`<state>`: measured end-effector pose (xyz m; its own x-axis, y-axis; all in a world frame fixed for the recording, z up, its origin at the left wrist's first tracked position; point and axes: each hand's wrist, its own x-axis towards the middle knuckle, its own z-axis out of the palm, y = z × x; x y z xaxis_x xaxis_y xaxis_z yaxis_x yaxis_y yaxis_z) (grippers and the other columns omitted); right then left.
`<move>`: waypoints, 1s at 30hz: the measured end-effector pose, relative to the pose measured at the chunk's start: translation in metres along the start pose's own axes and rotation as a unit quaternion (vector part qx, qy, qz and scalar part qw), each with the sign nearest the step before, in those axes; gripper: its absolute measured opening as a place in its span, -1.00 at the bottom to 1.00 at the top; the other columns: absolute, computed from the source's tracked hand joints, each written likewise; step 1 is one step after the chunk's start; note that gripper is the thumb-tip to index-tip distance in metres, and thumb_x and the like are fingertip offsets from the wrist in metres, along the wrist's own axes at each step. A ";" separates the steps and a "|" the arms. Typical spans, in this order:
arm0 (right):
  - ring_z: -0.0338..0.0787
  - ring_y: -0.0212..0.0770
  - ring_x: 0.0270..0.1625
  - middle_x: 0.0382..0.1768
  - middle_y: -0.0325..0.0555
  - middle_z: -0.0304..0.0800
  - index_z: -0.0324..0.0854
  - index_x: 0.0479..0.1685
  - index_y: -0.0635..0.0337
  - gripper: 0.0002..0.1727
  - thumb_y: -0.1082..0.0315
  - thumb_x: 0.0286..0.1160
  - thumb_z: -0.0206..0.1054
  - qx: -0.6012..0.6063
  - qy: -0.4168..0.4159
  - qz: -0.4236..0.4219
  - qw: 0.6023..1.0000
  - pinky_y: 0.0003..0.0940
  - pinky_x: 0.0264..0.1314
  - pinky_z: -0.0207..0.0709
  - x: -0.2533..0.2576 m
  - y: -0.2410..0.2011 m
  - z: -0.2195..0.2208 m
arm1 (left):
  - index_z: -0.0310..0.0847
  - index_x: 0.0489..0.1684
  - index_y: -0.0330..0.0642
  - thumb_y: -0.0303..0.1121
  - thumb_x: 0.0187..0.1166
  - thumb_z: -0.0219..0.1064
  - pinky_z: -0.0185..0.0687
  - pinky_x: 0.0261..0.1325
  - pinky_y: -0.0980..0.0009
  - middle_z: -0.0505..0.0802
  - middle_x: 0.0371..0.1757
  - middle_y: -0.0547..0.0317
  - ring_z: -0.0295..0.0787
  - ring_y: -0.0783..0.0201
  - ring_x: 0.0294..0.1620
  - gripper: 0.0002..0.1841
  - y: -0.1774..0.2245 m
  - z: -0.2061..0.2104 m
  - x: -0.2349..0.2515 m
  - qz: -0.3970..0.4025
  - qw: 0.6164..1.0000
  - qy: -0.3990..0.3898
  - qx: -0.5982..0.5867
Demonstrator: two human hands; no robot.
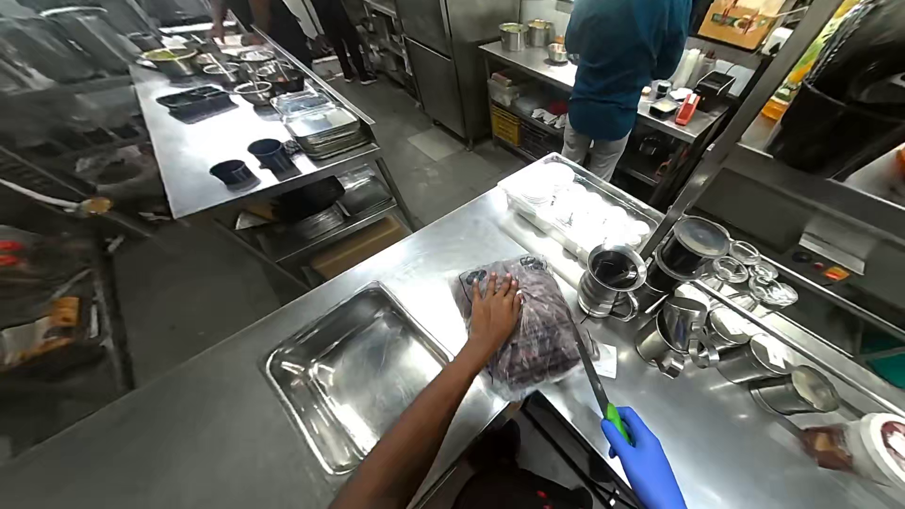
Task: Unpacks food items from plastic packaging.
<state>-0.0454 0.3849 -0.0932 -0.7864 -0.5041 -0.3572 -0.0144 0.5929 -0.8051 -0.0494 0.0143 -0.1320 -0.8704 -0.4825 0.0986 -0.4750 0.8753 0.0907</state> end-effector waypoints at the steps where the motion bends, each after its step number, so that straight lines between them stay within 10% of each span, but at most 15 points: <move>1: 0.73 -0.27 -0.46 -0.46 -0.31 0.76 0.70 0.13 -0.12 -0.63 -0.12 0.61 0.28 0.002 -0.002 -0.010 1.000 -0.24 -0.39 0.64 0.001 -0.005 0.001 | 0.37 0.78 0.13 0.05 0.89 -0.37 -0.32 0.80 -0.43 0.39 0.83 0.25 0.04 -0.15 0.89 -0.38 -0.005 -0.004 0.011 -0.008 1.000 -0.015 -0.001; 8: 0.74 -0.25 -0.45 -0.45 -0.25 0.78 0.69 0.13 0.00 -0.67 0.02 0.61 0.31 0.048 0.038 -0.020 0.998 -0.25 -0.37 0.65 -0.009 0.000 -0.016 | 0.19 0.85 -0.08 0.15 0.78 0.03 -0.07 0.80 -0.34 0.23 0.87 -0.05 0.03 -0.16 0.88 -0.28 -0.005 -0.018 -0.029 -0.064 0.986 0.028 -0.152; 15: 0.77 -0.23 -0.44 -0.39 -0.17 0.81 0.63 0.19 0.10 -0.66 0.15 0.56 0.37 0.046 0.032 0.023 0.998 -0.25 -0.38 0.67 -0.023 0.040 -0.033 | -0.30 0.90 -0.40 0.00 0.42 0.53 0.15 0.79 -0.15 0.06 0.85 -0.45 0.07 -0.30 0.84 0.19 0.062 0.035 -0.160 -0.314 0.841 0.151 -0.414; 19: 0.69 -0.21 -0.55 -0.53 -0.19 0.74 0.64 0.06 0.06 -0.67 0.03 0.55 0.37 0.048 0.016 0.041 0.998 -0.26 -0.50 0.57 -0.012 0.037 -0.029 | -0.10 0.81 -0.32 -0.25 0.56 0.51 0.84 0.03 0.15 0.75 0.20 -0.23 0.86 0.08 -0.03 -0.07 0.087 0.050 -0.185 -0.406 0.647 0.116 -0.634; 23: 0.67 -0.22 -0.56 -0.57 -0.23 0.71 0.66 -0.01 0.00 -0.63 -0.10 0.57 0.31 0.033 0.009 0.038 0.999 -0.26 -0.51 0.54 0.003 0.026 -0.023 | 0.25 0.54 -0.34 -0.31 0.73 0.32 0.83 -0.07 0.10 0.75 0.08 -0.28 0.84 -0.01 -0.15 -0.49 0.077 0.032 -0.165 -0.452 0.471 0.096 -0.751; 26: 0.67 -0.21 -0.58 -0.57 -0.22 0.70 0.65 -0.03 0.03 -0.61 -0.11 0.59 0.28 0.045 0.003 0.017 0.999 -0.26 -0.52 0.55 0.009 0.020 -0.016 | 0.30 0.51 -0.31 -0.39 0.75 0.26 0.77 0.09 0.04 0.69 0.23 -0.24 0.77 -0.04 0.07 -0.57 0.071 0.028 -0.153 -0.439 0.478 0.122 -0.751; 30: 0.69 -0.20 -0.55 -0.56 -0.21 0.70 0.66 -0.04 0.02 -0.63 -0.10 0.60 0.28 0.041 -0.014 0.005 0.999 -0.25 -0.50 0.59 0.011 0.018 -0.009 | 0.47 0.15 -0.31 -0.46 0.65 0.35 0.67 -0.05 0.16 0.70 -0.07 -0.08 0.69 0.12 -0.13 -0.76 0.064 0.031 -0.152 -0.420 0.520 0.138 -0.731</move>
<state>-0.0600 0.3961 -0.1072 -0.7689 -0.5166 -0.3767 0.0437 0.5453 -0.8371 0.0481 0.1446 -0.1717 -0.2875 -0.8381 -0.4636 0.1099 -0.5097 0.8533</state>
